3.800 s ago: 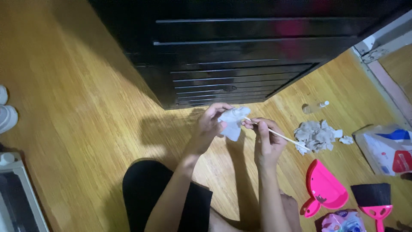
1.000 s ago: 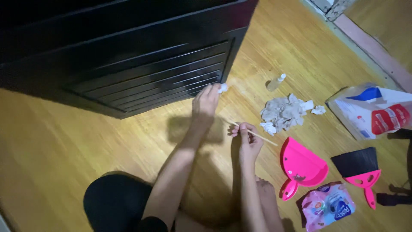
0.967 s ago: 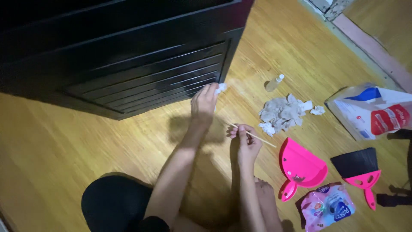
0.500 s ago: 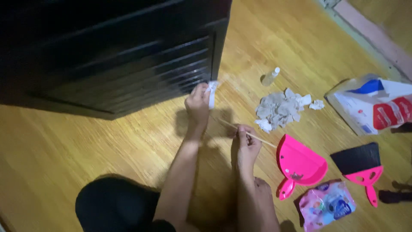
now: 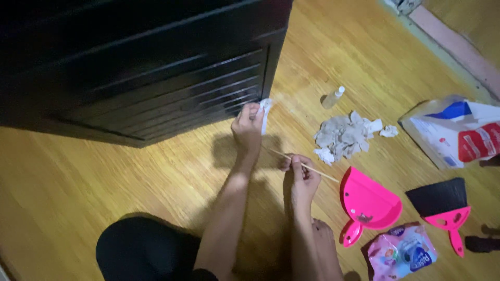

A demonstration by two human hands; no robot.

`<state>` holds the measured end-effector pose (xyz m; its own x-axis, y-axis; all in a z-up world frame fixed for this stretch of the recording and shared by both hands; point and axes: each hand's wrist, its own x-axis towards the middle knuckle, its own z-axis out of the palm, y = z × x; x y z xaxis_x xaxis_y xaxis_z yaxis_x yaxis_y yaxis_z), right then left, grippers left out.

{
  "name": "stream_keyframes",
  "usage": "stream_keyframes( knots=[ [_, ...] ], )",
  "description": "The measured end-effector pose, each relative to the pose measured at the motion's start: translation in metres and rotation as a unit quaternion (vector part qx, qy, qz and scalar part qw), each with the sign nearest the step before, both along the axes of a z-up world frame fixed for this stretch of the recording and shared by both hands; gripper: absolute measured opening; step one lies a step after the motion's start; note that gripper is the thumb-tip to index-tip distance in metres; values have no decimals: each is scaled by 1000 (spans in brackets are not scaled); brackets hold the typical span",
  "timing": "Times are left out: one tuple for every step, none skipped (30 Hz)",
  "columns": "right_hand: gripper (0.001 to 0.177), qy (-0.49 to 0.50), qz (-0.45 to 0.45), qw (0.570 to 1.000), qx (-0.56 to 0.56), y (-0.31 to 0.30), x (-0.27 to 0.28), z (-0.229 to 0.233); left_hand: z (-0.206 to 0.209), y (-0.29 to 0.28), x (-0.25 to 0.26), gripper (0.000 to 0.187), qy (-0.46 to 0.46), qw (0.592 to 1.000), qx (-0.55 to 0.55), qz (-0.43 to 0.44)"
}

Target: Cleaning the slats of a black cabinet using a cloth and a wooden stick.

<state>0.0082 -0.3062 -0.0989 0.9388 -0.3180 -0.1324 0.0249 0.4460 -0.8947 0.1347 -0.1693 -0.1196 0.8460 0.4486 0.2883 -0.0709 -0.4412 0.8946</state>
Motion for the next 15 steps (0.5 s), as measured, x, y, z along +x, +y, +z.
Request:
stream_keyframes(
  knots=[
    [15,-4,-1,1000,1,3,8,4,-2,0,6,13,-4,1000,1,-1],
    [15,1,2,1000,-6,3,4,8,-6,-3,-1,15,-1,1000,-5,17],
    [15,6,4,1000,-13,3,0,13,-11,-6,-8,17,3,999,-10,35],
    [15,5,4,1000,-12,2,-2,11,-8,-6,-7,17,2,999,-10,35],
    [14,-12,3,1000,0,2,-4,11,-3,-6,-6,16,-11,999,-18,28],
    [13,-34,2,999,13,1,-2,11,3,-6,0,14,-30,999,-25,20],
    [13,-40,2,999,14,1,5,8,2,-7,6,14,-36,999,-24,19],
    [13,-5,-4,1000,-3,-1,2,6,-1,-9,2,14,-31,998,-19,51],
    [13,30,-10,999,-20,-3,-2,3,-5,-12,-3,14,-26,996,-13,83],
    [13,33,-10,999,-20,-3,-4,1,-5,-14,-4,14,-23,996,-12,83],
    [13,50,-12,998,-38,-4,-7,0,-3,-16,-6,15,-17,996,-27,81],
    [14,59,-14,997,-55,-3,-1,-2,-1,-17,0,15,-19,996,-42,79],
    [14,55,-14,997,-53,-1,4,-2,-3,-16,5,15,-24,996,-40,79],
    [14,51,-10,998,-44,-1,1,-1,-8,-19,3,16,-28,993,-64,94],
    [14,48,-6,998,-35,-1,-2,-1,-13,-23,0,17,-31,990,-88,110]
  ],
)
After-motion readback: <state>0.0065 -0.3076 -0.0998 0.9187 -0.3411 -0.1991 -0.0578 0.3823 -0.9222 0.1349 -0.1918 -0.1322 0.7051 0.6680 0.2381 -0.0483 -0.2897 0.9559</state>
